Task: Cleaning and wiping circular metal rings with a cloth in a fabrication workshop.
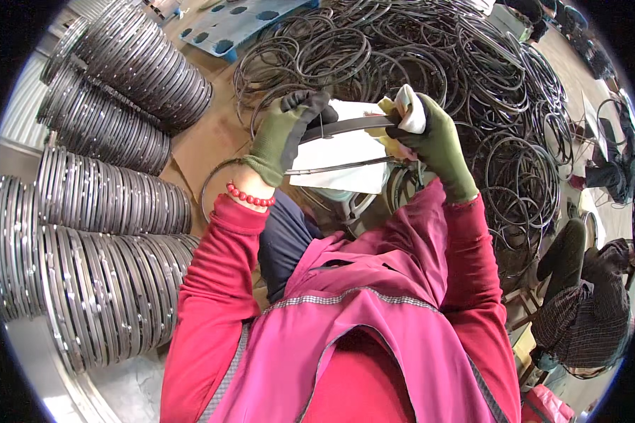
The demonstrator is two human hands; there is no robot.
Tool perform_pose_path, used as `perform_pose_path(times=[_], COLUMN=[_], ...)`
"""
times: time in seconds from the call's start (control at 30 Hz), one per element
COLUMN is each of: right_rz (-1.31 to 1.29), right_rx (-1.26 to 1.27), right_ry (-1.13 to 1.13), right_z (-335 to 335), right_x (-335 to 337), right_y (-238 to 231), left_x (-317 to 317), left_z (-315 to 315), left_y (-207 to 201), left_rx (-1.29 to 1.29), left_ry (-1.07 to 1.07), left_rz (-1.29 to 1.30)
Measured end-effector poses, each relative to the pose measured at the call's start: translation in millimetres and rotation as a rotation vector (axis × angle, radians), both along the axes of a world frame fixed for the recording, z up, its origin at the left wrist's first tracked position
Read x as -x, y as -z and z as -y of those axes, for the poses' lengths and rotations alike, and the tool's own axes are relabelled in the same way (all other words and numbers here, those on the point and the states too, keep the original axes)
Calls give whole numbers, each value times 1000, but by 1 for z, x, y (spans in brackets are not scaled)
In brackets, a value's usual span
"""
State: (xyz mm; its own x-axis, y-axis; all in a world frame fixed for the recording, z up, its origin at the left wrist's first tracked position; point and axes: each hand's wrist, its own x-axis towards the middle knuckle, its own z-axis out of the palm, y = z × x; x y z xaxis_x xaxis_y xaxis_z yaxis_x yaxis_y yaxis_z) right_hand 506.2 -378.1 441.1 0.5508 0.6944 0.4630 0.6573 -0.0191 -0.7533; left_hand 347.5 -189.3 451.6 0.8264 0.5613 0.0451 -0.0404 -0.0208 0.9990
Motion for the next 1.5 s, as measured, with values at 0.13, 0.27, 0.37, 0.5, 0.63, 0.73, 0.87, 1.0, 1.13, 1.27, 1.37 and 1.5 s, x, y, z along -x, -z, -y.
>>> perform_pose_path(times=[0.13, 0.27, 0.37, 0.5, 0.63, 0.73, 0.87, 1.0, 1.13, 1.27, 1.37, 1.5], right_rz=[10, 36, -2, 83, 141, 141, 108, 137, 175, 162, 169, 101], right_rx=[5, 32, 26, 33, 156, 225, 200, 259, 244, 250, 268, 167], right_ry=[-9, -4, -13, 10, 49, 113, 102, 90, 83, 113, 86, 22], right_z=[0, -4, -9, -14, -19, -22, -24, -34, -38, -34, -30, -31], right_x=[-9, -12, -11, -12, -9, -10, -9, 2, 7, 5, 9, 5], right_y=[4, 3, 4, 2, -7, -7, -4, -12, -5, -5, -9, -6], left_x=[6, 9, 9, 6, 2, 1, 10, 21, 22, 30, 35, 32], left_z=[13, -5, -7, 9, 11, 12, 1, 16, 49, 75, 69, 53], left_y=[-10, -1, 6, -5, 1, 2, 20, 61, 63, 23, -17, -23], left_rx=[201, 43, 16, -60, -59, -861, -1219, -978, -671, -284, -207, -199], left_ry=[62, 188, 113, -120, -148, -267, -333, -304, -104, 11, 26, -100], left_rz=[182, 122, 223, 278, 371, 317, 177, -4, -35, 185, 238, 339])
